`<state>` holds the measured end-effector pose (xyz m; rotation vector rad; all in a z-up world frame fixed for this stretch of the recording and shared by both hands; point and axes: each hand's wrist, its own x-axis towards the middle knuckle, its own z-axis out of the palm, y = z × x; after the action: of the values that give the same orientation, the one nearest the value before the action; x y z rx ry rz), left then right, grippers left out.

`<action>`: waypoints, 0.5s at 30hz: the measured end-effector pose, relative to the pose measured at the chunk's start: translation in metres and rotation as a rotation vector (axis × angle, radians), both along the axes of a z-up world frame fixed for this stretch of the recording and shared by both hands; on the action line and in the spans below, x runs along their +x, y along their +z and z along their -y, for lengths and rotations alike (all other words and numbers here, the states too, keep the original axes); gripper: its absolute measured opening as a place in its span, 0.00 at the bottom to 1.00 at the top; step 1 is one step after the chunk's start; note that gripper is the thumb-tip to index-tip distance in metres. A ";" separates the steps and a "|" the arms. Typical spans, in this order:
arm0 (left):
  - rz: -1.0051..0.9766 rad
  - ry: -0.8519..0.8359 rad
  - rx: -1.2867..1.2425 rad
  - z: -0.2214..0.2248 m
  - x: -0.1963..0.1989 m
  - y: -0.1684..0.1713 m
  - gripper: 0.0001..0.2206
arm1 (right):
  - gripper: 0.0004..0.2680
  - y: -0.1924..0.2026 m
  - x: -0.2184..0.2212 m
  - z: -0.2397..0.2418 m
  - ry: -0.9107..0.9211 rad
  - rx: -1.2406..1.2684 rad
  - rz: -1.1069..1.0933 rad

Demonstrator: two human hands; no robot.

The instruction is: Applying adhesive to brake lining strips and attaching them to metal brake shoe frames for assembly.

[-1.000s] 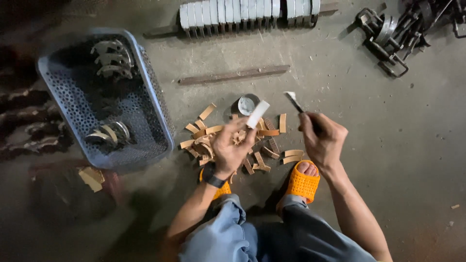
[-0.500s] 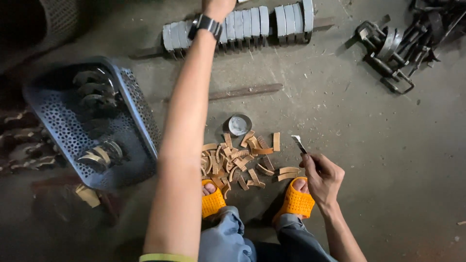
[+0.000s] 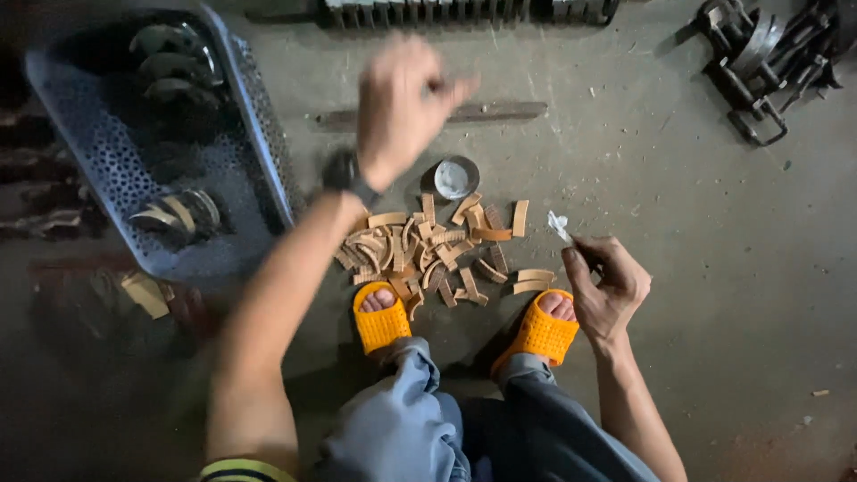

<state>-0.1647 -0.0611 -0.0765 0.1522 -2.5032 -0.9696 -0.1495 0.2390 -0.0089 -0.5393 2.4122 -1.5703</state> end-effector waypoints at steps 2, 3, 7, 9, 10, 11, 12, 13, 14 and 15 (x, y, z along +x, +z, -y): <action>0.098 0.002 0.120 -0.032 0.053 -0.005 0.11 | 0.01 0.000 0.007 -0.001 0.014 -0.025 -0.021; 0.092 0.005 0.116 -0.049 0.075 -0.012 0.11 | 0.01 0.002 0.009 0.000 0.017 -0.029 -0.026; 0.488 -0.013 0.055 -0.095 0.139 -0.026 0.07 | 0.01 0.010 0.020 0.002 0.042 -0.050 -0.047; 0.671 -0.020 0.013 -0.103 0.149 -0.029 0.11 | 0.00 0.013 0.025 0.003 0.051 -0.056 -0.051; 0.646 -0.013 -0.095 -0.105 0.148 -0.034 0.14 | 0.01 0.015 0.026 0.003 0.054 -0.053 -0.055; 0.621 -0.006 -0.203 -0.107 0.148 -0.038 0.17 | 0.01 0.016 0.028 0.003 0.056 -0.049 -0.059; 0.614 -0.007 -0.203 -0.110 0.150 -0.046 0.17 | 0.01 0.016 0.030 0.001 0.054 -0.048 -0.065; 0.595 0.018 -0.212 -0.112 0.151 -0.054 0.12 | 0.01 0.016 0.032 0.000 0.050 -0.054 -0.054; 0.576 0.043 -0.221 -0.114 0.152 -0.062 0.08 | 0.01 0.016 0.034 -0.002 0.045 -0.061 -0.043; 0.571 0.040 -0.221 -0.111 0.152 -0.045 0.08 | 0.01 0.018 0.035 -0.002 0.043 -0.061 -0.047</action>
<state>-0.0123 0.0502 -0.1218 0.4635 -3.0876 -0.6918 -0.1147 0.2409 0.0091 -0.6416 2.3768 -1.6354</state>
